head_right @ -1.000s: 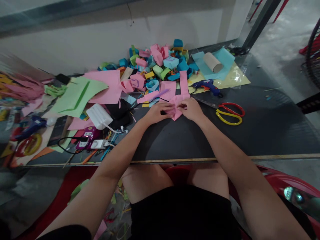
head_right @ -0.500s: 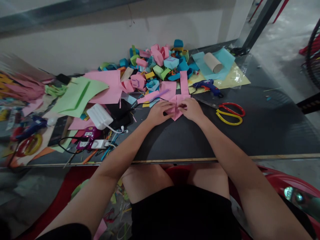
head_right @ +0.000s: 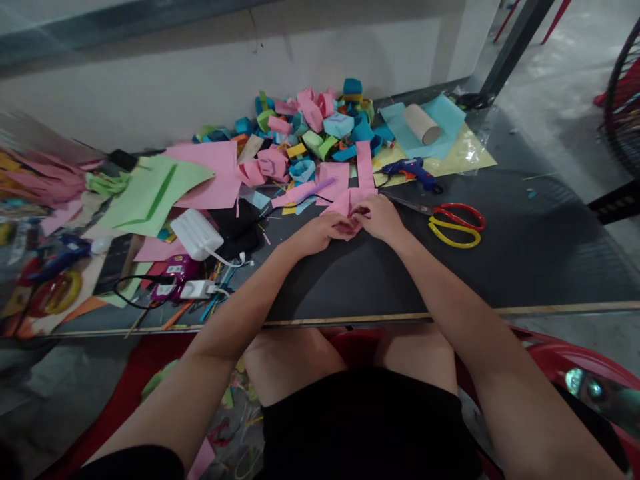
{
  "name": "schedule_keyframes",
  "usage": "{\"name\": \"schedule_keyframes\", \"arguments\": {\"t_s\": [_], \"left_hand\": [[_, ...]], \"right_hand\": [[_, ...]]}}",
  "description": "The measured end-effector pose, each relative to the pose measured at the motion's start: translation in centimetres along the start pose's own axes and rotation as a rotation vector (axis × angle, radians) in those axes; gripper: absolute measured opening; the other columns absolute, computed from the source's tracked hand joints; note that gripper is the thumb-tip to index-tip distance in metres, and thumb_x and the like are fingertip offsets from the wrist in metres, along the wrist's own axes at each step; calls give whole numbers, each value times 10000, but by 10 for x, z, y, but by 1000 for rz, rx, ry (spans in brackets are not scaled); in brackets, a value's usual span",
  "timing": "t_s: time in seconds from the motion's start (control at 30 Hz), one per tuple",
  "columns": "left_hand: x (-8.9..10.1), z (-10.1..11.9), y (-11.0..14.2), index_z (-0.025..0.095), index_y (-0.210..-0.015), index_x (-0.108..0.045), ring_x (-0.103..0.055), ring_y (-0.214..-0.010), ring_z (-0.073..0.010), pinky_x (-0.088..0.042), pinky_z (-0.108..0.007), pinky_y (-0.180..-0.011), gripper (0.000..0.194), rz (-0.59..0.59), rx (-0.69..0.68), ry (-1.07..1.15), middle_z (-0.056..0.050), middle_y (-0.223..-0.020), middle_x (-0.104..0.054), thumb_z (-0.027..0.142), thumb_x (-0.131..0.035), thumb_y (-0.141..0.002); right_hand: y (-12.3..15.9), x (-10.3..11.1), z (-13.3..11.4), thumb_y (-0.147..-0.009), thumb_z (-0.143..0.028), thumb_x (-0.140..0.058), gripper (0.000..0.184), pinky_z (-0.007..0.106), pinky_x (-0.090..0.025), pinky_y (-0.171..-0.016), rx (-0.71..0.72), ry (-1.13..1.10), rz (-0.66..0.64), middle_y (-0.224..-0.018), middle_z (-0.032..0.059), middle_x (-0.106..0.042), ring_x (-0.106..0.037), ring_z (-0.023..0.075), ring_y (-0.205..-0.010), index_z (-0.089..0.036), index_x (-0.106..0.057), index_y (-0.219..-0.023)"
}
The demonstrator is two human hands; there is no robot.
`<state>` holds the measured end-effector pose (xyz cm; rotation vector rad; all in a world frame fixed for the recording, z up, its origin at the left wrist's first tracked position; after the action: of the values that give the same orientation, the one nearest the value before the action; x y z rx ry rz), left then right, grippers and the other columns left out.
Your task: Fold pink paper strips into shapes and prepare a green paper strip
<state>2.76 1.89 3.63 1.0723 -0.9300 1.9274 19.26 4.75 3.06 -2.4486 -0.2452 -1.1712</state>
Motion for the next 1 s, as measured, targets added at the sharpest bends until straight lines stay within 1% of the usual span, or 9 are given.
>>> {"name": "schedule_keyframes", "arguments": {"t_s": [0.17, 0.3, 0.4, 0.47, 0.53, 0.6, 0.67, 0.77, 1.0], "left_hand": [[6, 7, 2, 264, -1075, -814, -643, -1110, -210, -513, -394, -982, 406, -22, 23, -65, -73, -1107, -740, 50, -498, -936], [3, 0, 4, 262, -1012, -826, -664, -1058, -181, -534, -369, -956, 459, 26, 20, 49, -60, -1074, -748, -5, -476, -883], [4, -19, 6, 252, -905, -827, -689, -935, -134, -560, -310, -874, 470, 198, 110, 176, -34, -990, -749, -24, -448, -863], [9, -30, 9, 233, -932, -823, -687, -880, -128, -563, -290, -808, 369, 359, 210, 157, -38, -981, -746, 33, -516, -894], [12, -30, 11, 215, -993, -817, -685, -871, -140, -561, -292, -781, 214, 452, 250, 78, -54, -1006, -747, 133, -637, -911], [10, -23, 10, 206, -987, -814, -693, -898, -157, -566, -309, -806, 125, 420, 221, -3, -63, -1011, -753, 215, -720, -906], [6, -16, 7, 219, -945, -816, -704, -950, -172, -568, -331, -863, 89, 331, 190, -71, -57, -1008, -764, 239, -735, -914], [4, -11, 5, 248, -969, -818, -711, -1024, -183, -566, -354, -930, 126, 237, 197, -128, -48, -1047, -783, 235, -693, -953], [4, 11, 3, 236, -1048, -798, -733, -1066, -191, -580, -357, -954, 222, 142, 165, -299, -41, -1134, -800, 238, -579, -1014]], "right_hand": [[0, 0, -1, -867, -184, -697, 158, 441, -481, -901, -13, -4, -4, -913, 48, -759, -661, 238, -882, -263, -826, -911], [-1, 0, -2, -856, -186, -706, 142, 431, -475, -879, -10, -10, -10, -901, 47, -754, -658, 233, -868, -256, -821, -900], [-1, 0, -1, -864, -202, -704, 125, 424, -472, -867, 0, -6, -5, -889, 50, -752, -660, 233, -856, -245, -816, -899], [-1, -1, -1, -864, -195, -707, 125, 424, -473, -873, 8, 4, 4, -879, 48, -752, -665, 237, -861, -242, -814, -907], [-1, -2, 0, -861, -191, -714, 123, 425, -474, -874, 17, 12, 8, -873, 44, -752, -665, 240, -863, -245, -812, -913], [-1, -3, 1, -864, -207, -720, 109, 427, -476, -867, 26, 15, 13, -872, 44, -749, -659, 241, -855, -248, -811, -908], [-1, -3, 1, -868, -224, -724, 93, 425, -476, -859, 28, 14, 22, -871, 46, -747, -653, 242, -851, -252, -808, -897], [0, -2, 1, -866, -219, -726, 81, 415, -476, -866, 21, 5, 35, -873, 46, -750, -657, 239, -860, -249, -801, -875], [0, -1, 1, -845, -238, -744, 77, 401, -486, -821, -11, -29, 32, -860, 52, -744, -649, 226, -805, -223, -793, -902]]}}
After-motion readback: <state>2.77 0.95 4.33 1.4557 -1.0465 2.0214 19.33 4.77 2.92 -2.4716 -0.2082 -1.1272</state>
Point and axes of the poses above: each hand's wrist, its own y-axis away from the middle knuckle, its own x-axis out of the back of the hand, z = x × y, the point moved 5 cm from there along -y, towards the middle knuckle
